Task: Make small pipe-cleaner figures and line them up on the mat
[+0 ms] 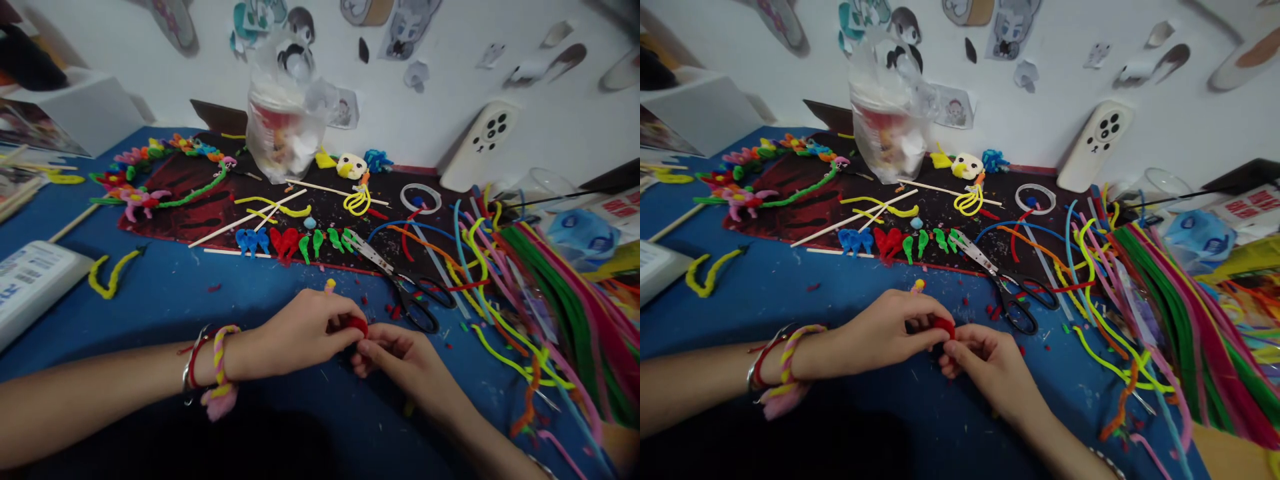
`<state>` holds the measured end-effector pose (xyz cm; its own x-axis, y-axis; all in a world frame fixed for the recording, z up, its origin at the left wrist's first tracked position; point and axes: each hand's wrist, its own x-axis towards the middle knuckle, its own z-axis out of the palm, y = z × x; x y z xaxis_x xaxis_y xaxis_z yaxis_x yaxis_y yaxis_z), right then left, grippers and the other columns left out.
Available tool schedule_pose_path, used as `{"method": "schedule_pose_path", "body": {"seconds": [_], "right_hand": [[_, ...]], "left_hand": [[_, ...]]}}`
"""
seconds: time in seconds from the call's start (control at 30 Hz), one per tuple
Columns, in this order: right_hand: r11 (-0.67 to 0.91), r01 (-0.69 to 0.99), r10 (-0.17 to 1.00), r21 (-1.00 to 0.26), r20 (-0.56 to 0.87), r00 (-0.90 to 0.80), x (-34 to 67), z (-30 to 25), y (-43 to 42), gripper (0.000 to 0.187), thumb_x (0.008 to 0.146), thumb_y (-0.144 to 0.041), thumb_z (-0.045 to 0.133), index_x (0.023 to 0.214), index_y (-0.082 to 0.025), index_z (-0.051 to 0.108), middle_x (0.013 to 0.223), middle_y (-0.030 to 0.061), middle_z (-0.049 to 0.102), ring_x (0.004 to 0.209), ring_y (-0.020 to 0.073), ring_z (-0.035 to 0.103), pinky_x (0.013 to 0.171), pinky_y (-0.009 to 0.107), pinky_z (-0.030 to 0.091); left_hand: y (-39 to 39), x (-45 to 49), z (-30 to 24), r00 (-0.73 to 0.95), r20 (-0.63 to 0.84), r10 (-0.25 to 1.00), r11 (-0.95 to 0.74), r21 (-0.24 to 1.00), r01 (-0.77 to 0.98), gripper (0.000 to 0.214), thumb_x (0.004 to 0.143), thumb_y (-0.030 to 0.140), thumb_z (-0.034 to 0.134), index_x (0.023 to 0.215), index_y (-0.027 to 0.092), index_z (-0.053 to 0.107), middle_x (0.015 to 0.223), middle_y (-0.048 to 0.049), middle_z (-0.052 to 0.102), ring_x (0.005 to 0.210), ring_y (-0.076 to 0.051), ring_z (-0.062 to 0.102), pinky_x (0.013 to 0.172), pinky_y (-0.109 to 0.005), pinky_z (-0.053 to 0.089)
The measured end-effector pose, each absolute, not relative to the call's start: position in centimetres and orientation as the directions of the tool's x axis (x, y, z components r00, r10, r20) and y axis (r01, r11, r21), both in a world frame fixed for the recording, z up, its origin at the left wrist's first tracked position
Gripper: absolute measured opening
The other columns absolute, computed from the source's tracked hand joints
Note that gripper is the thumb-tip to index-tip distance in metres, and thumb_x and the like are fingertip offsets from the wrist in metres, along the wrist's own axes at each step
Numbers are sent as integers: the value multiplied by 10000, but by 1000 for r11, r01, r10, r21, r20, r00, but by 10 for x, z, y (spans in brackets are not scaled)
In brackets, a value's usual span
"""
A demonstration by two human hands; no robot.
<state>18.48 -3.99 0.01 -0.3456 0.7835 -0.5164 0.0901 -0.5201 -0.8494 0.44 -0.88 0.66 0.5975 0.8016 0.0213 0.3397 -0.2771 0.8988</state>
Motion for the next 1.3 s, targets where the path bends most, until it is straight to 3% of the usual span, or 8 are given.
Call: {"method": "schedule_pose_path", "body": {"seconds": [0.17, 0.33, 0.57, 0.73, 0.83, 0.97, 1.07, 1.3], "right_hand": [[-384, 183, 794, -905, -425, -436, 185, 4, -41, 280, 834, -409, 509, 764, -143, 564, 676, 21, 622, 604, 111, 579, 617, 244, 474], [-120, 392, 829, -912, -310, -466, 186, 6, -47, 303, 908, -367, 352, 716, -172, 483, 616, -23, 490, 576, 100, 470, 559, 217, 389], [296, 622, 874, -725, -58, -483, 186, -5, -50, 273, 883, -213, 348, 611, -188, 342, 554, -45, 383, 510, 85, 381, 496, 214, 277], [450, 675, 857, -584, 70, -511, 182, -11, -50, 239, 821, -147, 373, 590, -190, 331, 548, -28, 395, 514, 102, 390, 507, 236, 264], [445, 668, 858, -596, 72, -508, 181, -7, -53, 240, 827, -141, 361, 594, -189, 332, 559, -23, 402, 523, 104, 398, 509, 238, 267], [303, 602, 876, -739, -32, -481, 184, 1, -56, 282, 883, -188, 320, 602, -187, 345, 554, -35, 397, 516, 91, 394, 502, 216, 288], [247, 571, 855, -783, -101, -508, 185, 4, -54, 308, 889, -215, 329, 583, -183, 357, 534, -43, 383, 503, 87, 375, 495, 216, 281], [305, 630, 817, -714, -144, -558, 184, 4, -57, 325, 875, -195, 317, 551, -182, 334, 532, -22, 425, 525, 103, 397, 561, 268, 285]], "left_hand": [[-10, 5, 4, 610, -90, 787, -38, 980, 194, 176, 841, 229, 480, 929, 132, 598, 714, -13, 652, 620, -93, 623, 570, -176, 496], [-5, 0, 14, 711, 4, 703, -285, 918, 276, 190, 866, 187, 449, 946, 158, 618, 745, 7, 661, 640, -73, 606, 618, -166, 469], [-6, -2, 14, 770, 59, 635, -668, 542, 510, 219, 868, 246, 445, 698, 159, 553, 610, 10, 603, 539, -118, 564, 505, -215, 378], [-21, -1, -1, 815, 276, 510, -859, 105, 502, 133, 817, 110, 401, 745, 142, 508, 605, -29, 562, 517, -167, 537, 454, -267, 347], [-22, -3, -6, 839, 350, 418, -899, 23, 438, 145, 836, 120, 372, 742, 154, 477, 584, -10, 529, 500, -151, 505, 458, -268, 344], [-16, -3, -3, 808, 290, 513, -858, 178, 481, 212, 895, 264, 320, 750, 174, 445, 675, -12, 550, 531, -140, 499, 476, -268, 354], [-14, -1, -2, 833, 275, 479, -876, 198, 439, 213, 899, 247, 294, 761, 172, 438, 688, -10, 538, 544, -134, 485, 497, -269, 358], [-17, -4, -6, 876, 397, 274, -952, -19, 307, 138, 840, 150, 389, 723, 170, 461, 557, 31, 451, 462, -115, 397, 449, -276, 292]]}}
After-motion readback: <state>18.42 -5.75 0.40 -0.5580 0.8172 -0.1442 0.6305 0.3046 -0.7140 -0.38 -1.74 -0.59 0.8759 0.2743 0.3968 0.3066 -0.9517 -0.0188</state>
